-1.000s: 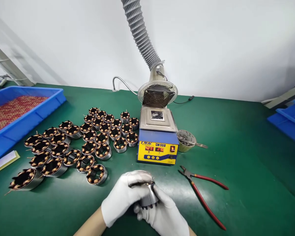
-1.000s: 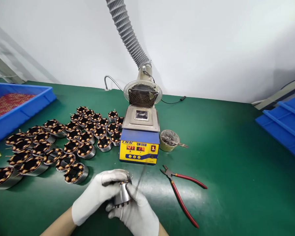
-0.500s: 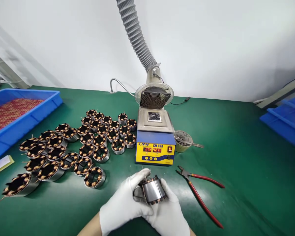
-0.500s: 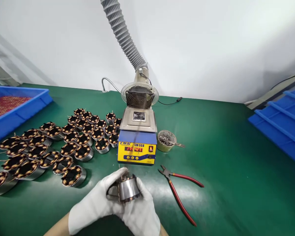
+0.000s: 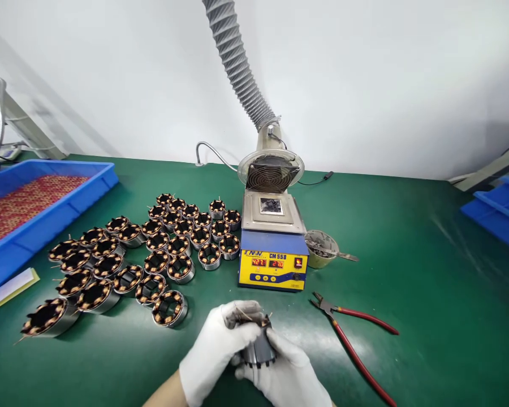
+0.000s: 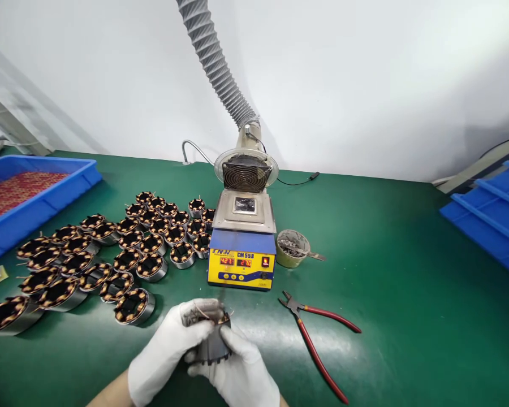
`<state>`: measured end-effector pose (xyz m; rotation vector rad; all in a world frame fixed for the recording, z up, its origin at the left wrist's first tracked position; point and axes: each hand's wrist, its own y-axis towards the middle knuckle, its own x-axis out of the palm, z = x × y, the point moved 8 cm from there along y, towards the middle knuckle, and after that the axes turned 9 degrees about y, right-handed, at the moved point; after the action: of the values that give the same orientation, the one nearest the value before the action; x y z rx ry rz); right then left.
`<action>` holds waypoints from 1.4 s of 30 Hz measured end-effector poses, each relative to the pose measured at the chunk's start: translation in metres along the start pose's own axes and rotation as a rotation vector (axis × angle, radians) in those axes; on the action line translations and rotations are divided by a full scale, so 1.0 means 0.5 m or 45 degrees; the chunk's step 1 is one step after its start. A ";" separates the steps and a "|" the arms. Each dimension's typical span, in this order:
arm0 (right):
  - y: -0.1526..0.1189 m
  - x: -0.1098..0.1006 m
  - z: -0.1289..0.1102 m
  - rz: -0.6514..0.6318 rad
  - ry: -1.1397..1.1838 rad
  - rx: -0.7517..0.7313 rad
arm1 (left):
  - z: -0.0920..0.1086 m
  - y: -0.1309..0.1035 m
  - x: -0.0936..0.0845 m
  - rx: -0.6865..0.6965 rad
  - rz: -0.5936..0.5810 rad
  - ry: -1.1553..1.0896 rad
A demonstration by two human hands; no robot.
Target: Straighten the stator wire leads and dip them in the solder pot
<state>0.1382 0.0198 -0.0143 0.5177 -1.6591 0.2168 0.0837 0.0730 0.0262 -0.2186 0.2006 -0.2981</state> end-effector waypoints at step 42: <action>-0.029 0.058 -0.078 0.506 -2.295 -1.216 | 0.030 0.015 -0.018 0.026 0.132 0.413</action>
<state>0.1774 0.0176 0.0183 -0.6504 -3.2009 -1.0543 0.0808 0.0853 0.0402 -0.1381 0.5275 -0.2309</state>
